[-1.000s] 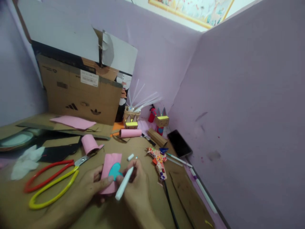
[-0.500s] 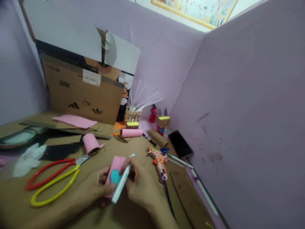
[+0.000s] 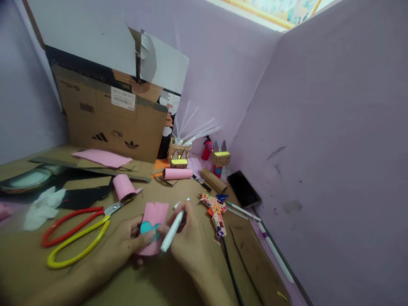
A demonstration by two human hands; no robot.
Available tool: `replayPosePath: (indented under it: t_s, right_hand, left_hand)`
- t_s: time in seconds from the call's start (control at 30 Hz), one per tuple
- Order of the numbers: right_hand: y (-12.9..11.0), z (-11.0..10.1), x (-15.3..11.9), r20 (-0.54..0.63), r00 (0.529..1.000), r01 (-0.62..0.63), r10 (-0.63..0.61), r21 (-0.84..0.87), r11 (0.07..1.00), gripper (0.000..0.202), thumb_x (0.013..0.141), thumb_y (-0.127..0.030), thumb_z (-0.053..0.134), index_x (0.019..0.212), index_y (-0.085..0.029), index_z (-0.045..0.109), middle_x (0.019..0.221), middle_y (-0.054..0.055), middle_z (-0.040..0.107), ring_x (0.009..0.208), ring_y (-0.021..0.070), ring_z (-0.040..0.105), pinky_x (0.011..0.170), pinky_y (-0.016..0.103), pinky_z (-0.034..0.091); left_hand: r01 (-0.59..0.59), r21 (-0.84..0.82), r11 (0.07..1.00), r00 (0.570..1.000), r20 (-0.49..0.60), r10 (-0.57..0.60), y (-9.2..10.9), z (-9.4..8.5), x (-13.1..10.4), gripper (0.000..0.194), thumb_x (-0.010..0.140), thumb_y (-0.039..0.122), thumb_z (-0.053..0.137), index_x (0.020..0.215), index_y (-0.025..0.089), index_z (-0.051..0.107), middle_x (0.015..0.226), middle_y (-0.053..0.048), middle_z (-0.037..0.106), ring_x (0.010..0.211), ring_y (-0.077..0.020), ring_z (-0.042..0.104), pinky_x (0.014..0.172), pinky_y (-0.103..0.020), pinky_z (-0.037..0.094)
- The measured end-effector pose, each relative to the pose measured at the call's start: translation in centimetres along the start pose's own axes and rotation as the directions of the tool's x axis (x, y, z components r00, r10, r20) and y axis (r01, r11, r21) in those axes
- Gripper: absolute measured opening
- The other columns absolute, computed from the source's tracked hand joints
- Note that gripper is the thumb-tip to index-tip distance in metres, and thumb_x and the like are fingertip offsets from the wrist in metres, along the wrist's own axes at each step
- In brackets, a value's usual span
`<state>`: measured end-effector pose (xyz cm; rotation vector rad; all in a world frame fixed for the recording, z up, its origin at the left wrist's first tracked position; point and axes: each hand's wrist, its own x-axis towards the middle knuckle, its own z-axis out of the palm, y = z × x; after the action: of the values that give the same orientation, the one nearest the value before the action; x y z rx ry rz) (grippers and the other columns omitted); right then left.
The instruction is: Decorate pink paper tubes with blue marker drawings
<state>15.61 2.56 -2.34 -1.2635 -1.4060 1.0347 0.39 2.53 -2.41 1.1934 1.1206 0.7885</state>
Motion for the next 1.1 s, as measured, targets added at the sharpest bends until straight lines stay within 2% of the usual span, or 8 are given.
replayPosePath:
  t_s: [0.07,0.17,0.3,0.4,0.5,0.67,0.8,1.1]
  right_hand:
    - [0.6,0.5,0.0,-0.058,0.997,-0.04,0.05,0.156,0.987,0.043,0.058,-0.026,0.076,0.078,-0.024,0.038,0.075,-0.003,0.057,0.065,0.0154,0.058,0.059,0.027,0.046]
    - [1.5,1.0,-0.1,0.035,0.995,-0.102,0.096,0.342,0.934,0.052,0.053,-0.033,0.08,0.081,-0.025,0.037,0.075,-0.003,0.058,0.065,0.0165,0.06,0.058,0.028,0.046]
    - [2.0,1.0,-0.2,0.09,0.989,-0.142,0.116,0.383,0.913,0.053,0.049,-0.032,0.083,0.078,-0.024,0.039,0.061,-0.008,0.048,0.052,0.0109,0.048,0.048,0.021,0.036]
    - [1.9,0.7,-0.3,0.106,0.987,-0.155,0.122,0.409,0.899,0.052,0.05,-0.033,0.083,0.075,-0.023,0.039,0.061,-0.008,0.047,0.052,0.0093,0.042,0.047,0.019,0.031]
    - [1.6,0.4,-0.3,0.112,0.989,-0.138,0.101,0.405,0.904,0.05,0.053,-0.032,0.082,0.075,-0.023,0.039,0.06,-0.008,0.046,0.052,0.0093,0.039,0.047,0.02,0.029]
    - [1.3,0.4,-0.3,0.108,0.994,-0.068,0.033,0.335,0.94,0.047,0.058,-0.035,0.079,0.074,-0.023,0.037,0.057,-0.009,0.042,0.049,0.0085,0.033,0.046,0.02,0.024]
    - [1.7,0.6,-0.3,0.087,0.996,-0.027,-0.002,0.327,0.945,0.042,0.064,-0.038,0.074,0.076,-0.023,0.037,0.057,-0.009,0.042,0.05,0.0085,0.033,0.046,0.02,0.026]
    - [1.4,0.6,-0.6,0.022,0.999,0.026,-0.03,0.188,0.982,0.034,0.068,-0.03,0.07,0.075,-0.022,0.038,0.059,-0.009,0.039,0.05,0.0085,0.031,0.046,0.02,0.026]
  left_hand:
    - [0.009,0.001,1.0,1.0,-0.014,-0.009,0.0,0.0,0.0,0.048,0.064,0.051,0.064,0.089,0.011,0.055,0.064,-0.001,0.058,0.043,-0.009,0.047,0.036,-0.02,0.041]
    - [-0.011,0.021,1.0,1.0,0.0,0.011,-0.2,0.2,-0.1,0.046,0.068,0.05,0.062,0.092,0.012,0.055,0.063,-0.001,0.058,0.04,-0.0081,0.046,0.035,-0.02,0.04]
    - [-0.05,0.054,0.997,0.999,0.018,0.049,-0.6,0.4,-0.3,0.048,0.073,0.048,0.059,0.106,0.015,0.049,0.068,0.001,0.057,0.042,-0.0084,0.046,0.035,-0.019,0.04]
    - [-0.051,0.069,0.996,0.995,0.088,0.045,-0.9,0.3,-0.3,0.047,0.074,0.048,0.058,0.105,0.014,0.049,0.069,0.001,0.057,0.043,-0.0084,0.045,0.037,-0.02,0.04]
    - [-0.077,0.064,0.995,0.991,0.113,0.069,-1.2,0.2,-0.1,0.042,0.074,0.047,0.058,0.098,0.013,0.052,0.068,0.0,0.056,0.049,-0.0104,0.047,0.042,-0.021,0.041]
    - [-0.129,0.024,0.991,0.989,0.075,0.127,-1.0,0.2,0.1,0.036,0.07,0.046,0.063,0.086,0.013,0.057,0.075,-0.003,0.06,0.07,-0.0167,0.054,0.063,-0.025,0.045]
    - [-0.124,0.034,0.992,0.991,0.05,0.123,-0.7,0.1,0.0,0.039,0.068,0.049,0.064,0.082,0.014,0.06,0.074,-0.003,0.062,0.069,-0.018,0.055,0.06,-0.025,0.044]
    - [-0.136,-0.001,0.991,0.99,0.022,0.136,-0.6,0.1,-0.2,0.043,0.067,0.054,0.063,0.078,0.012,0.063,0.071,-0.005,0.063,0.066,-0.0177,0.056,0.056,-0.023,0.042]
